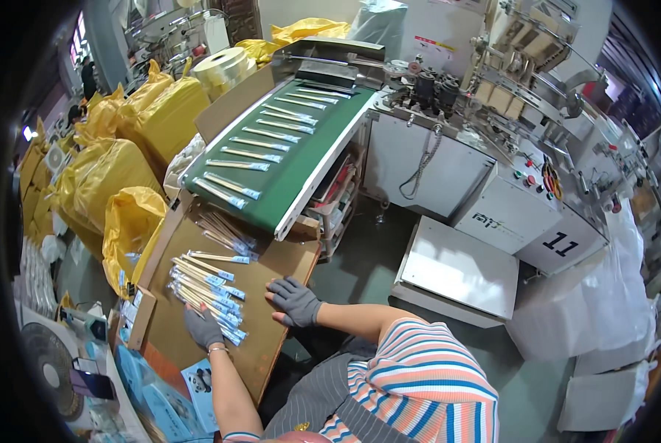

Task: Manually packaging small bundles of sticks into blue plastic bags and placing the filled bags into a shipping box.

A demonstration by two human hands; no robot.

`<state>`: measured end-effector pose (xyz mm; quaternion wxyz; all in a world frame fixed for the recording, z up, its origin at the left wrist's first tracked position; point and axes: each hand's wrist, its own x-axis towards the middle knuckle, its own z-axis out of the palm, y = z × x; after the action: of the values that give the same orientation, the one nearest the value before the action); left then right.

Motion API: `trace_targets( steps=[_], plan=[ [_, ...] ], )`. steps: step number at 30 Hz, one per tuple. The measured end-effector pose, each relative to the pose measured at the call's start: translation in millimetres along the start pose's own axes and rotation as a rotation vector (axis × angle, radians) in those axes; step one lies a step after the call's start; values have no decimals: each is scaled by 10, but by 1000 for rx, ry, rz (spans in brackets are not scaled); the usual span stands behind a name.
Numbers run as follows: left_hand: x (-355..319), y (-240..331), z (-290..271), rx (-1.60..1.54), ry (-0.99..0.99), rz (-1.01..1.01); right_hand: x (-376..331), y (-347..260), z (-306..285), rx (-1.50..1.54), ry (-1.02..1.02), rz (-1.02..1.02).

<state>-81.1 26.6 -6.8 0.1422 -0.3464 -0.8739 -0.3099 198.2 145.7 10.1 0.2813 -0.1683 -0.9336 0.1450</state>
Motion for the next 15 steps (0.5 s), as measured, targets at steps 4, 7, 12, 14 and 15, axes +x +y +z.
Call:
trace_targets(
  steps=[4,7,12,14,15],
  plan=[
    [3,-22,18,14,-3,31,-22,-14,-1,-1,1,16],
    [-5,-10,8,7,6,32,-26,-12,-1,-4,-2,11],
    [10,16,-18,-9,-5,15,-19,-12,4,-6,7,10],
    [19,47,-44,-7,-4,9,-12,-10,0,-6,7,10],
    [22,51,-42,0,-7,1,-7,-5,3,1,4,13]
  ],
)
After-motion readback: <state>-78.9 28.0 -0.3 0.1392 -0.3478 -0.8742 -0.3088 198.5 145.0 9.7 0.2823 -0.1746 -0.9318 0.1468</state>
